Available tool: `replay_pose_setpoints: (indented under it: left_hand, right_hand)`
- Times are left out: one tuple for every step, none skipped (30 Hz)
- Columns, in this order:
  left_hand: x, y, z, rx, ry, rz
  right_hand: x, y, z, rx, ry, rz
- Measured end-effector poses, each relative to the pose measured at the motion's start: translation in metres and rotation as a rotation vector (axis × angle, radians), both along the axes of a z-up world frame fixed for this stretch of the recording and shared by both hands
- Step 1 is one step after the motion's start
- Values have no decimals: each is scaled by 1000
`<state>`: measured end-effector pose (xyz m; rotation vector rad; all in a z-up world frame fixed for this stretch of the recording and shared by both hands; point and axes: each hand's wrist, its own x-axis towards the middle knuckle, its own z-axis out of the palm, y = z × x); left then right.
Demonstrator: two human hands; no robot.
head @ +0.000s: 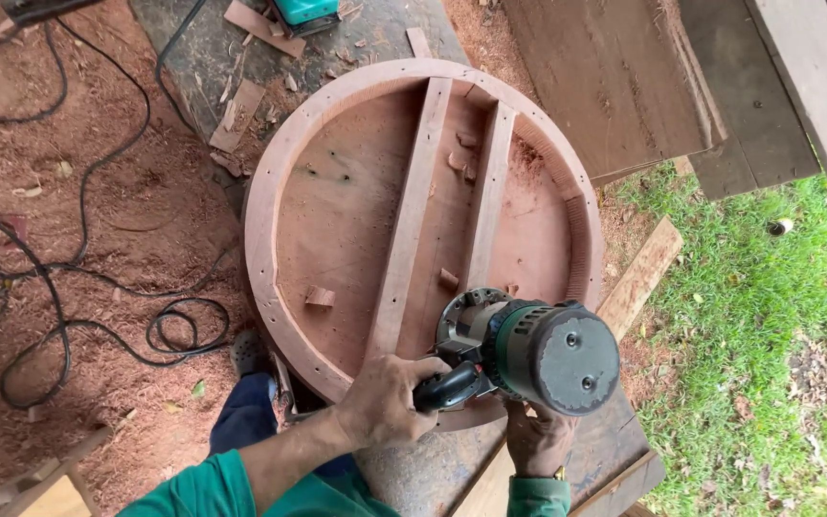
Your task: Using a handheld wood router to carve a groove into a circular wooden component.
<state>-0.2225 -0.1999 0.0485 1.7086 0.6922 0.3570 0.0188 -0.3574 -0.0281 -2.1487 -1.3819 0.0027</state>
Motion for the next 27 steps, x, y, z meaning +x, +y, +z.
replay_pose_setpoints:
  left_hand:
    - [1,3,2,39,-40,34]
    - [2,6,5,76,-82,67]
    - [3,9,6,67,-85,71]
    - [4,12,7,46,-28,46]
    - [5,15,8,24,27,20]
    - [7,17,6,19,25,25]
    - [8,19,4,31,-2,38]
    - [10,21,2,44,-27,53]
    - [10,24,2,37,-29,59]
    - [11,27,2,19,11,29]
    - [12,29,3,1,51,-1]
    - [13,29,1,-5,49,-4]
    - [13,29,1,25,48,-3]
    - [14,31,0,61,49,-4]
    - [14,30,-1,61,49,-9]
    - [14,31,-2,73,27,-2]
    - [14,31,-3,84,6,5]
    - [14,31,-3,89,10,4]
    - [15,30,-2,66,23,-3]
    - [15,29,-2,43,36,-18]
    - [15,29,-2,47,40,-26]
    - [15,28,-1,49,41,-10]
    - [15,28,-1,51,42,6]
    - [16,28,1,55,44,6]
    - [16,29,2,50,29,22]
    - [15,30,3,41,16,45]
    - [16,32,5,41,19,51]
  right_hand:
    - [2,2,-2,-28,-4,-41]
    - [4,3,-4,-57,-9,-82]
    - [5,5,-3,-66,-13,-79]
    - [6,8,-2,-54,15,-63]
    - [8,11,-1,-43,44,-47]
    - [7,15,2,-48,41,-42]
    - [6,20,5,-20,50,-31]
    - [5,24,9,8,60,-20]
    - [7,27,8,2,57,-14]
    - [9,28,7,-1,33,-2]
    - [11,28,7,-3,9,10]
    - [15,27,4,-9,8,7]
    - [19,26,3,-36,46,7]
    - [23,26,0,-58,85,5]
    - [34,22,-3,-58,85,0]
    - [46,21,-7,25,338,106]
    - [58,20,-11,108,591,213]
    - [72,21,-11,113,595,214]
    - [86,21,-12,154,551,65]
    - [99,19,-12,191,507,-92]
    - [108,21,-19,198,511,-99]
    - [116,38,-17,204,488,-64]
    - [123,54,-15,211,465,-29]
    - [125,66,-13,217,442,10]
    - [127,78,-11,224,418,49]
    - [127,91,-9,225,397,93]
    - [127,104,-6,226,376,138]
